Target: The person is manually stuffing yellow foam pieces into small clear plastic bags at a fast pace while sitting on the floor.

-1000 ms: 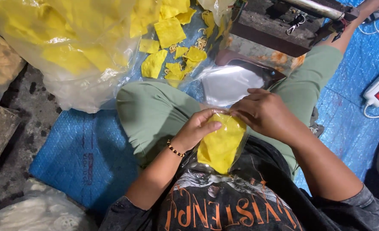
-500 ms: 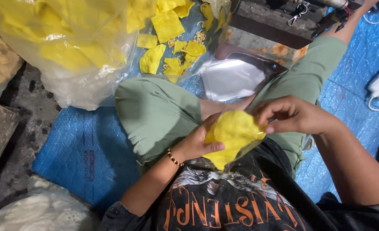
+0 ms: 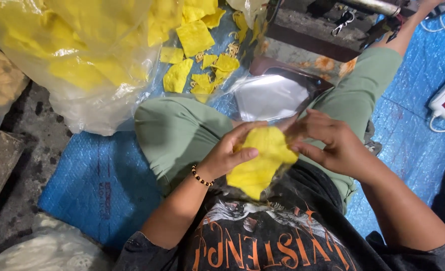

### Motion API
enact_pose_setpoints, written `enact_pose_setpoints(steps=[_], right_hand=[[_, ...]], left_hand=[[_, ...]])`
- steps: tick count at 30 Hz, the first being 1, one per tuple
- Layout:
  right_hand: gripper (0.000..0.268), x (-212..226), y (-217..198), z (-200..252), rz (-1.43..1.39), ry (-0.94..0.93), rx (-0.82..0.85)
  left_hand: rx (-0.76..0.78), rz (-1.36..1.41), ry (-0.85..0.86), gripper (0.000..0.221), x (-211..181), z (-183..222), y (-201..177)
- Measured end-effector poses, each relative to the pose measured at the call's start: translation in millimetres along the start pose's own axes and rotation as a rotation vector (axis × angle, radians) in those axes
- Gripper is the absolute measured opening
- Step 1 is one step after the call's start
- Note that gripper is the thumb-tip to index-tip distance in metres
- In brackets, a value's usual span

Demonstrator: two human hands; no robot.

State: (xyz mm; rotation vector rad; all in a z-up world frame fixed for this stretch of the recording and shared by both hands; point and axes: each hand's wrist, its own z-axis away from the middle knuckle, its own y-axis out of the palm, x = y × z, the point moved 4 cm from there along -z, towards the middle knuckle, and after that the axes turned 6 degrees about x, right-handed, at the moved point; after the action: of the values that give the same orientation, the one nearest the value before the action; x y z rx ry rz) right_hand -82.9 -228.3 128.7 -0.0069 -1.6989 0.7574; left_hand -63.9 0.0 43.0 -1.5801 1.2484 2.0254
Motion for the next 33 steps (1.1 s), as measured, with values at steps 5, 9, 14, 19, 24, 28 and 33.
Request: enact_pose_setpoints(steps=[5,9,14,19,24,28,33], right_hand=[[0.007,8,-4,-4,0.014,-0.110,0.049],[0.007,-1,-6,-7,-0.051,-0.153,-0.165],[0.032,-41,12,-7,-0.774,-0.017,-0.447],[0.016,-72,27,11,-0.916,0.124,-0.588],[0.019,-69,27,13,-0.908,0.151,-0.641],[0.022,-72,26,17,-0.817,0.166,-0.672],[0.008,-74,16,21,-0.852,0.142,-0.756]], left_hand=[[0.095,-0.002,0.004,0.050,-6,-4,10],[0.076,-0.016,0.079,0.046,-5,-8,3],[-0.069,-0.042,0.279,0.067,-30,-8,12],[-0.145,-0.251,0.358,0.052,-41,-16,15],[-0.455,-0.328,0.360,0.031,-53,-18,15],[-0.476,-0.329,0.307,0.030,-50,-24,14],[-0.562,-0.209,0.268,0.026,-49,-30,0]])
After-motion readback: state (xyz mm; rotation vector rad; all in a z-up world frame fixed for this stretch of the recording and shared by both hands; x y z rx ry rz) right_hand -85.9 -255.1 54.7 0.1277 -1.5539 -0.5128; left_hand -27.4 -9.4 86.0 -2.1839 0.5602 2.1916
